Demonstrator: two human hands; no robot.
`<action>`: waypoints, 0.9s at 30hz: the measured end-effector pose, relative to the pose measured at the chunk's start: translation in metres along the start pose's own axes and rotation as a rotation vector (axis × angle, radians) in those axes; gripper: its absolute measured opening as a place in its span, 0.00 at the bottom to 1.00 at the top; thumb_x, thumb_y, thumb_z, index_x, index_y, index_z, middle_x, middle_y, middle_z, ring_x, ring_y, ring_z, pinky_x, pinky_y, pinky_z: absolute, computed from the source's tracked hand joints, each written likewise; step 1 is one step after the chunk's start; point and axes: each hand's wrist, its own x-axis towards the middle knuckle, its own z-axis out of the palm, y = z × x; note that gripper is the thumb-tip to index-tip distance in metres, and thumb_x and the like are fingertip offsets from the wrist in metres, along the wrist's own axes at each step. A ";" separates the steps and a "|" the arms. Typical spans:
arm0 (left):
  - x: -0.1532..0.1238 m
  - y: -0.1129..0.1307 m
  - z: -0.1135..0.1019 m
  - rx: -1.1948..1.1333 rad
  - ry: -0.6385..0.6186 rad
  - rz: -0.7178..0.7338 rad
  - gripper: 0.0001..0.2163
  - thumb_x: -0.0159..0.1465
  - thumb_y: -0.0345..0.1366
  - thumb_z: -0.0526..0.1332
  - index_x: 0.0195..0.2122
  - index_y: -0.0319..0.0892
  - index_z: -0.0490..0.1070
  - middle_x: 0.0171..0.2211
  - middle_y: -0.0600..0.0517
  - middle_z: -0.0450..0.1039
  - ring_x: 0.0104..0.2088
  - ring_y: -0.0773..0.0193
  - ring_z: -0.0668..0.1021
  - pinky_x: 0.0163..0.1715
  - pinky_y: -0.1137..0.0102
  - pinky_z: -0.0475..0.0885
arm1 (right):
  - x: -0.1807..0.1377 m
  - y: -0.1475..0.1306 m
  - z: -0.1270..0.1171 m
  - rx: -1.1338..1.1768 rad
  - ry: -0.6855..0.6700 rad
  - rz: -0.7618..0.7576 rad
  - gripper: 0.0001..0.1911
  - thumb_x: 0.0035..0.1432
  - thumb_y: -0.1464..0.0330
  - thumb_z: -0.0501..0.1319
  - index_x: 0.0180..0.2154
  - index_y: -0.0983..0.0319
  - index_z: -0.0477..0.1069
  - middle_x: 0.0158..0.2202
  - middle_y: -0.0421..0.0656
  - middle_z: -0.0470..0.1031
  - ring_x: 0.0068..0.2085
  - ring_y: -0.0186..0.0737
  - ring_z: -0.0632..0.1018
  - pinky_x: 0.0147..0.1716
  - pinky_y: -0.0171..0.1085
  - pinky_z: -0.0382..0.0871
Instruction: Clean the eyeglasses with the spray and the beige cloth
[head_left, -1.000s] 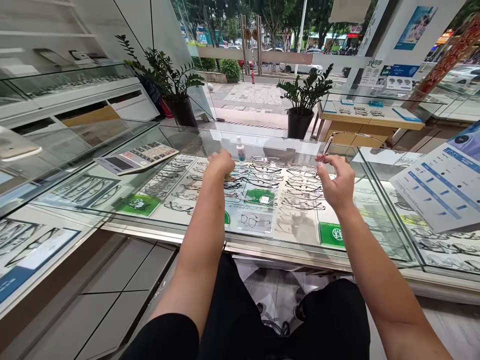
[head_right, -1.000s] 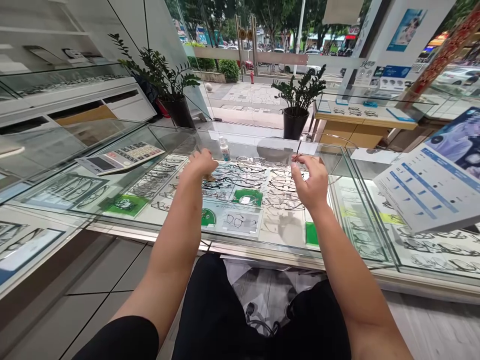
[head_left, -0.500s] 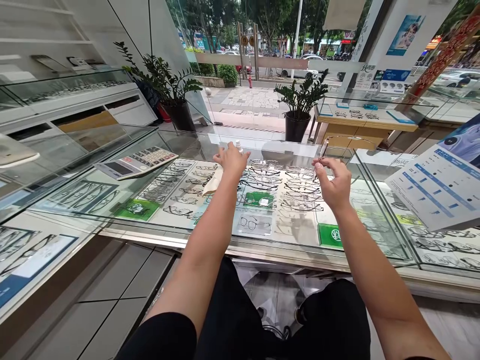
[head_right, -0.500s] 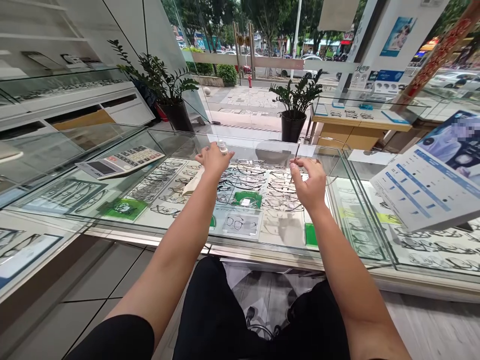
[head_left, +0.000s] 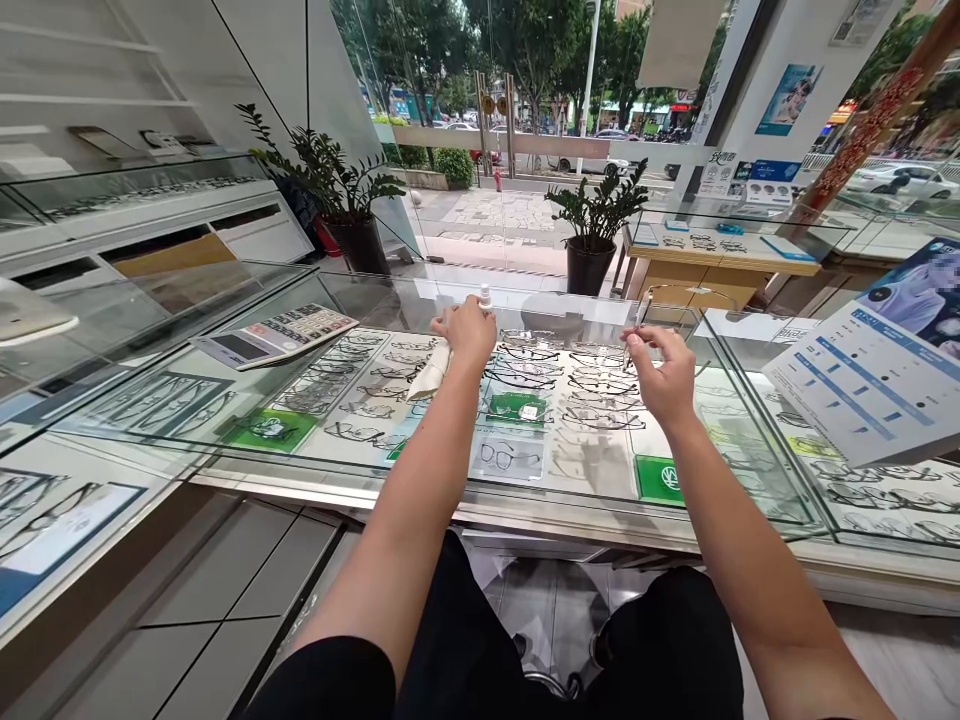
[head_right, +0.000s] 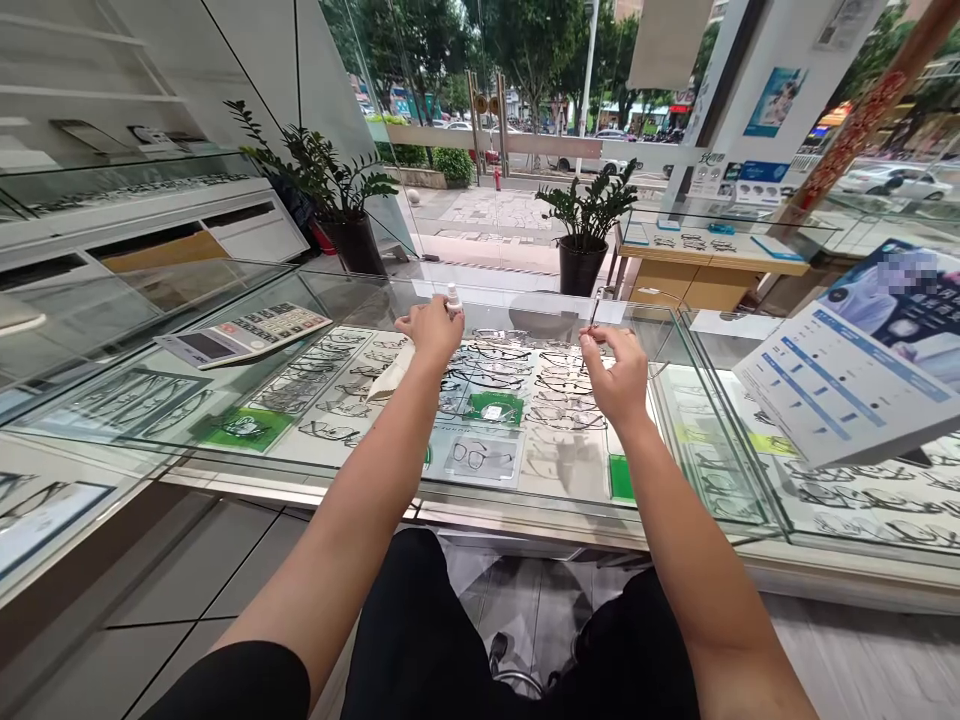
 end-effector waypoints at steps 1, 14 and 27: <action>-0.001 0.003 -0.002 -0.077 0.031 0.033 0.10 0.72 0.35 0.62 0.53 0.45 0.73 0.58 0.39 0.83 0.70 0.38 0.72 0.71 0.40 0.57 | 0.000 0.001 0.000 0.006 -0.001 0.007 0.14 0.73 0.55 0.64 0.42 0.56 0.83 0.45 0.46 0.90 0.48 0.51 0.83 0.51 0.51 0.75; -0.072 0.061 -0.007 -1.409 -0.788 0.104 0.18 0.59 0.44 0.63 0.49 0.47 0.69 0.36 0.50 0.73 0.35 0.58 0.77 0.32 0.66 0.76 | 0.006 -0.003 -0.002 0.337 -0.111 0.246 0.21 0.72 0.47 0.66 0.41 0.57 0.84 0.42 0.46 0.89 0.47 0.48 0.86 0.54 0.49 0.77; -0.094 0.062 0.008 -1.119 -0.618 0.304 0.24 0.66 0.63 0.62 0.36 0.45 0.70 0.39 0.50 0.72 0.40 0.59 0.75 0.47 0.63 0.77 | 0.002 -0.025 0.003 0.606 -0.468 0.407 0.25 0.63 0.41 0.71 0.38 0.56 0.85 0.37 0.44 0.88 0.46 0.49 0.87 0.56 0.50 0.80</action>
